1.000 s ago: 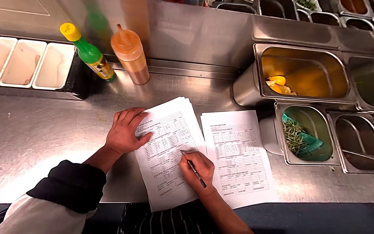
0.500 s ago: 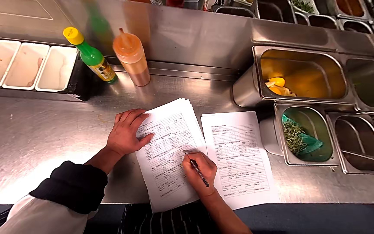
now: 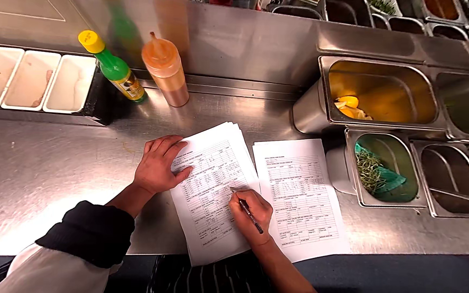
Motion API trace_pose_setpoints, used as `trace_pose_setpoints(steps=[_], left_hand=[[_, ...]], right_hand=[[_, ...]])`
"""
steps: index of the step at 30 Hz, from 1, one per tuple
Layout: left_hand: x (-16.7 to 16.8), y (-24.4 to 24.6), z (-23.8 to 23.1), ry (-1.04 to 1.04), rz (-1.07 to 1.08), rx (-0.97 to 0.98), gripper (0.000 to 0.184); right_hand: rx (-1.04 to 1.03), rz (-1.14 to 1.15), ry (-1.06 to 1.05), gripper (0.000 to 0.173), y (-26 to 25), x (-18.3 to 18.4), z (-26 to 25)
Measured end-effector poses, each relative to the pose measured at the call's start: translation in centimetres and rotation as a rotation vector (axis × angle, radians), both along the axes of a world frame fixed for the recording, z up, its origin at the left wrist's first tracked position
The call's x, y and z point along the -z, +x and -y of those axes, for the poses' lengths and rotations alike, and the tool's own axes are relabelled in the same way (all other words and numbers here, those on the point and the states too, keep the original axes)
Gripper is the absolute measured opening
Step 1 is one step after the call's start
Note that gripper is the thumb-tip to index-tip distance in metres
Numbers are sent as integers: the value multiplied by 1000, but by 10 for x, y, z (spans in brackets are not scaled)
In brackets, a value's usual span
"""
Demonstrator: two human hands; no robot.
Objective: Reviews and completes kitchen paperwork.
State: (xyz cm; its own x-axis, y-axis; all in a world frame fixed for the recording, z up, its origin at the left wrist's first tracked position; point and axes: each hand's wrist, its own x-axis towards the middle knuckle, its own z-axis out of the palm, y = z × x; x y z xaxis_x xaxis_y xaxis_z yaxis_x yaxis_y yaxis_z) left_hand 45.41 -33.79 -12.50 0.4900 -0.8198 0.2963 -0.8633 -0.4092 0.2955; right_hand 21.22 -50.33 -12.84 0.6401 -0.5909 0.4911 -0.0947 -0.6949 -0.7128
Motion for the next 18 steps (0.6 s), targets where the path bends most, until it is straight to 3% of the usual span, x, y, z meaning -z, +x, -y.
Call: trace_pose_setpoints(steps=[14, 18], left_hand=[[-1, 0, 2, 14, -17, -4, 69], [0, -1, 1, 7, -14, 0, 69]], right_hand=[[4, 9, 0, 11, -1, 0, 1], [115, 49, 213, 6, -3, -3, 3]])
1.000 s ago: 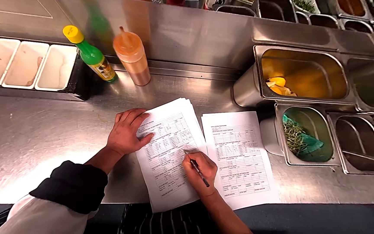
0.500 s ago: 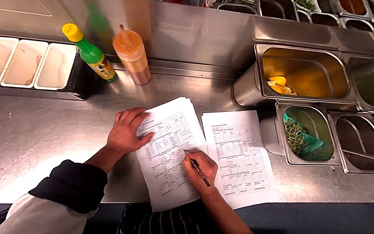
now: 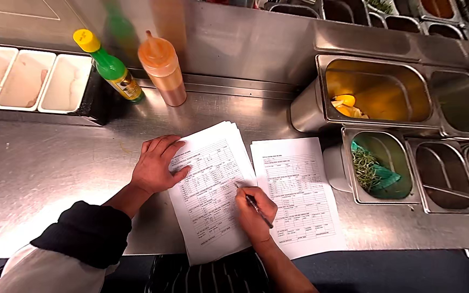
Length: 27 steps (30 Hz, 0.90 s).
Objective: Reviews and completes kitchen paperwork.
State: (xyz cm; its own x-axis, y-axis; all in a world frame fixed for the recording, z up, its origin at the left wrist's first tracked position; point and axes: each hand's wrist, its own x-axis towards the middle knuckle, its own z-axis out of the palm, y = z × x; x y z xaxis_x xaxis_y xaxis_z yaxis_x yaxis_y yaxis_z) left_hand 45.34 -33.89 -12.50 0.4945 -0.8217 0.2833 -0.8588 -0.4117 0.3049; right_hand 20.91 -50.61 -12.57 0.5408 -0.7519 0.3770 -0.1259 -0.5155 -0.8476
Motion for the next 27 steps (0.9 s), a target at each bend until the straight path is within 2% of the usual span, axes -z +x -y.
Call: trace_pose_setpoints(steps=[3, 5, 9, 13, 18, 21, 27], left_hand=[[0, 0, 1, 0, -2, 3, 70], [1, 0, 2, -8, -2, 7, 70], [2, -1, 0, -27, -6, 10, 71], [6, 2, 2, -46, -7, 19, 73], [5, 4, 1, -11, 6, 11, 76], [4, 5, -3, -4, 8, 24, 75], [6, 7, -7, 38, 2, 27, 77]], right_hand=[[26, 100, 295, 5, -12, -16, 17], [-7, 101, 351, 11, -30, -30, 39], [32, -32, 205, 26, -78, -43, 88], [88, -88, 78, 8, -113, -37, 129], [221, -164, 0, 8, -119, -14, 155], [203, -101, 2, 7, -126, 1, 153], [110, -112, -97, 6, -134, 3, 133]])
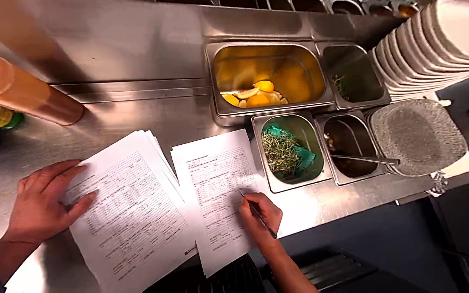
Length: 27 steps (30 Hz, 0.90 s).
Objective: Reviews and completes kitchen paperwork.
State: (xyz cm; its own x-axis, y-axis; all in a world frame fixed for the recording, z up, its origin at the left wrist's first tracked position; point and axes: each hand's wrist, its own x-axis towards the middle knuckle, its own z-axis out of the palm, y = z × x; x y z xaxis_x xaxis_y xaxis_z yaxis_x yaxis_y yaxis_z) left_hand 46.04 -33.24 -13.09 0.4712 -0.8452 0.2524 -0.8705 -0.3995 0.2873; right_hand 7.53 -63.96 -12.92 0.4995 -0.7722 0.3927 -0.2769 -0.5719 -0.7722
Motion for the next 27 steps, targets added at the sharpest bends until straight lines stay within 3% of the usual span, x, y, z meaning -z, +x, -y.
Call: trace_pose_setpoints(steps=[10, 15, 22, 27], left_hand=[[-1, 1, -6, 50, -39, -27, 75], [1, 3, -9, 64, -26, -36, 75], [0, 4, -10, 65, -5, -18, 73], [-6, 0, -4, 71, 19, -17, 73]], right_hand=[[-18, 25, -145, 10, -2, 4, -6], [-31, -4, -59, 8, 0, -2, -14], [-109, -6, -193, 9, 4, 4, -22], [-115, -20, -164, 11, 2, 3, -21]])
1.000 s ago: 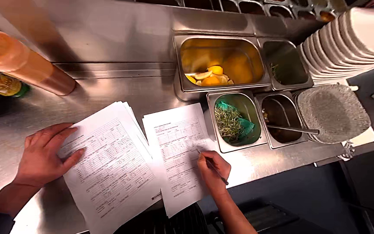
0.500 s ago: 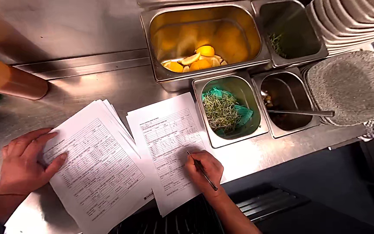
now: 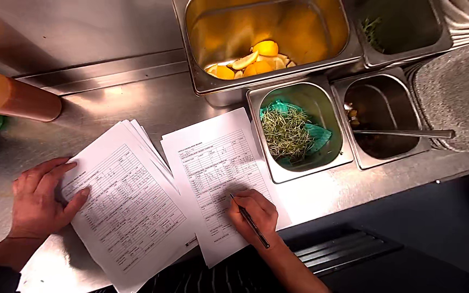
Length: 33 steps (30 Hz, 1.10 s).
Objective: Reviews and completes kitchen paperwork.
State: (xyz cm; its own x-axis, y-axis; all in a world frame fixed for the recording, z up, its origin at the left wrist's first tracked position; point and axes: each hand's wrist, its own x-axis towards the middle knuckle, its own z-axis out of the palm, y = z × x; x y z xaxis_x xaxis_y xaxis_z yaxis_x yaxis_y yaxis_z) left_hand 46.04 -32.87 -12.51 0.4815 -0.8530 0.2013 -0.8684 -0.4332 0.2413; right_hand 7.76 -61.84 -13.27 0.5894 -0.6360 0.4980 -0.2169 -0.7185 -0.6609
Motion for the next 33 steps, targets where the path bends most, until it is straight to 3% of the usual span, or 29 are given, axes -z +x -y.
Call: trace_pose_setpoints(steps=[33], left_hand=[[10, 8, -14, 46, -82, -19, 75]], right_hand=[[90, 2, 17, 10, -2, -3, -1]])
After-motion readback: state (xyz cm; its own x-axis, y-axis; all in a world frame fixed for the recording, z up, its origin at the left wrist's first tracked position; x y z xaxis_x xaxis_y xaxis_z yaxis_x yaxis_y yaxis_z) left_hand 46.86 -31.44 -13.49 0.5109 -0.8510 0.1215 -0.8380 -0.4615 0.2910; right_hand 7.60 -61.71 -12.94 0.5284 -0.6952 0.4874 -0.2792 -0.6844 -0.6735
